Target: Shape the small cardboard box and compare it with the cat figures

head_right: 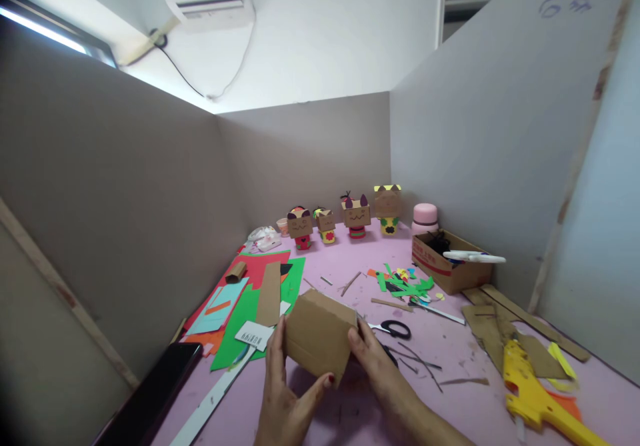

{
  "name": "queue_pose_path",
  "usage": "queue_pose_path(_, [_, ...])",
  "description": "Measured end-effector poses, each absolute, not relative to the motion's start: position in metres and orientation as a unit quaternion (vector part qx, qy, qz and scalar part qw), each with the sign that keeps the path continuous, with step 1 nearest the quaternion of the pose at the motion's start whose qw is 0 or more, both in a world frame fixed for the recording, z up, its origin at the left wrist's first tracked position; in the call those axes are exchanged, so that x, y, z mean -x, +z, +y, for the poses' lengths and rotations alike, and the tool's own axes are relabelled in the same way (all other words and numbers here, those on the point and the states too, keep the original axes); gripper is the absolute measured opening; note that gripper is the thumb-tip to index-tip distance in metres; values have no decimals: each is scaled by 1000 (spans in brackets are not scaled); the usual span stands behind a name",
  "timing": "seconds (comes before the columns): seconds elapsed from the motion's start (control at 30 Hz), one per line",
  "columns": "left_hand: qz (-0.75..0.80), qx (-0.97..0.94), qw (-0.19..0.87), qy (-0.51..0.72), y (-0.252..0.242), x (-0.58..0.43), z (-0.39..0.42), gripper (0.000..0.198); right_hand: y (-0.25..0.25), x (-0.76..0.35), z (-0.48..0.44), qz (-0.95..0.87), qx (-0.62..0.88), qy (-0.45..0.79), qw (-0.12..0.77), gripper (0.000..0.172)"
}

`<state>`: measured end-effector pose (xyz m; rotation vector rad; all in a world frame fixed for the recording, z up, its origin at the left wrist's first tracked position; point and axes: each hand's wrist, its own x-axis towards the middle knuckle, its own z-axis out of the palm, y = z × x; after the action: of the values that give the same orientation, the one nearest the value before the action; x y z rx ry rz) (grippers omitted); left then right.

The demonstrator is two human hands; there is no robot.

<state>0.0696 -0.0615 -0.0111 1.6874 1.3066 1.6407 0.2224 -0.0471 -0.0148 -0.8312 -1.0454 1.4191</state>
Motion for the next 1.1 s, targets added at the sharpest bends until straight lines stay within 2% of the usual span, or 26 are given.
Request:
queue_pose_path(0.07, [458,-601,251,605,-11,-67,-61,85,-11,-223,-48,-492,345,565,566,76])
queue_pose_path(0.23, [388,-586,317,637,-7,-61,-61,58,-6,-230,-54,-609,373,392,580,90])
queue_pose_path(0.43, [427,-552,325,638,8,-63,-65,47,-12,-237,-51,-707,348,269,554,94])
queue_pose_path(0.73, [465,-535,341,617,18,-65,-71,41,-10,-246,-47,-750,336,223,524,98])
queue_pose_path(1.1, [396,-541,362,648,11,-61,-67,42,-8,-249,-45,-760,345,207,511,96])
